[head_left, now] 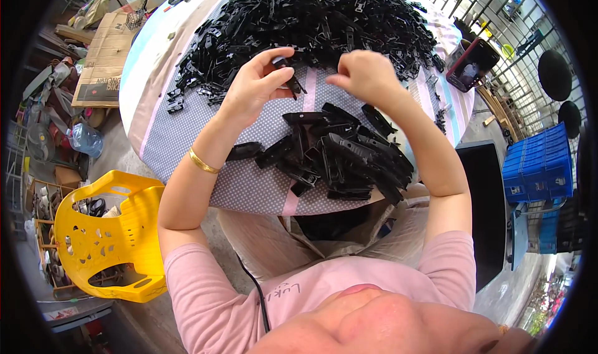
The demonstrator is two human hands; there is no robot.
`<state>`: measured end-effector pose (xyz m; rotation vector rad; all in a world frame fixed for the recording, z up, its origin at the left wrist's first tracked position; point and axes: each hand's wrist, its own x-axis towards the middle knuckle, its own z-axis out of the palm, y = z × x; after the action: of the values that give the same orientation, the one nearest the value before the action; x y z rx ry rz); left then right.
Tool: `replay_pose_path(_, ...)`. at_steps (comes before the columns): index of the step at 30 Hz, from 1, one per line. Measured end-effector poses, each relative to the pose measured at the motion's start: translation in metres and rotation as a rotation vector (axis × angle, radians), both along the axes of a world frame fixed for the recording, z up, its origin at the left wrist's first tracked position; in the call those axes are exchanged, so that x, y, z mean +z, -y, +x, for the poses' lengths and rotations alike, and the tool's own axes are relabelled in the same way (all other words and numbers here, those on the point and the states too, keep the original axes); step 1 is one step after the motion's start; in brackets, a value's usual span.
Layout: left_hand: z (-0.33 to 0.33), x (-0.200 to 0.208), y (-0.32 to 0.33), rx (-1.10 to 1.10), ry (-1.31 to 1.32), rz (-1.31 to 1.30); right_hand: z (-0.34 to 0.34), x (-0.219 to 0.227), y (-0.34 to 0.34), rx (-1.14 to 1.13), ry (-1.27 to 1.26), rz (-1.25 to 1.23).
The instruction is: Assembling small black plastic components by snapping them together at a workstation.
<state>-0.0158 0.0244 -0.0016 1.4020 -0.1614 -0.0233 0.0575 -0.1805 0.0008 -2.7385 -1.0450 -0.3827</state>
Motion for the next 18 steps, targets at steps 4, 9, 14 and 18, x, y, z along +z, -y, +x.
replay_pose_path(4, 0.003, -0.008, -0.010, 0.045, -0.062, 0.001, 0.000, -0.011, -0.007, -0.009, -0.046, -0.097)
replay_pose_path(9, 0.000, -0.005, -0.005, 0.046, -0.202, 0.055, 0.012, 0.001, 0.004, 0.116, -0.126, 0.376)
replay_pose_path(14, 0.000, -0.006, -0.002, -0.025, -0.260, -0.031, 0.037, 0.010, 0.016, 0.061, -0.280, 0.707)
replay_pose_path(18, 0.000, -0.008, 0.000, -0.037, -0.260, -0.101, 0.033, 0.014, 0.018, 0.204, -0.921, 1.130)
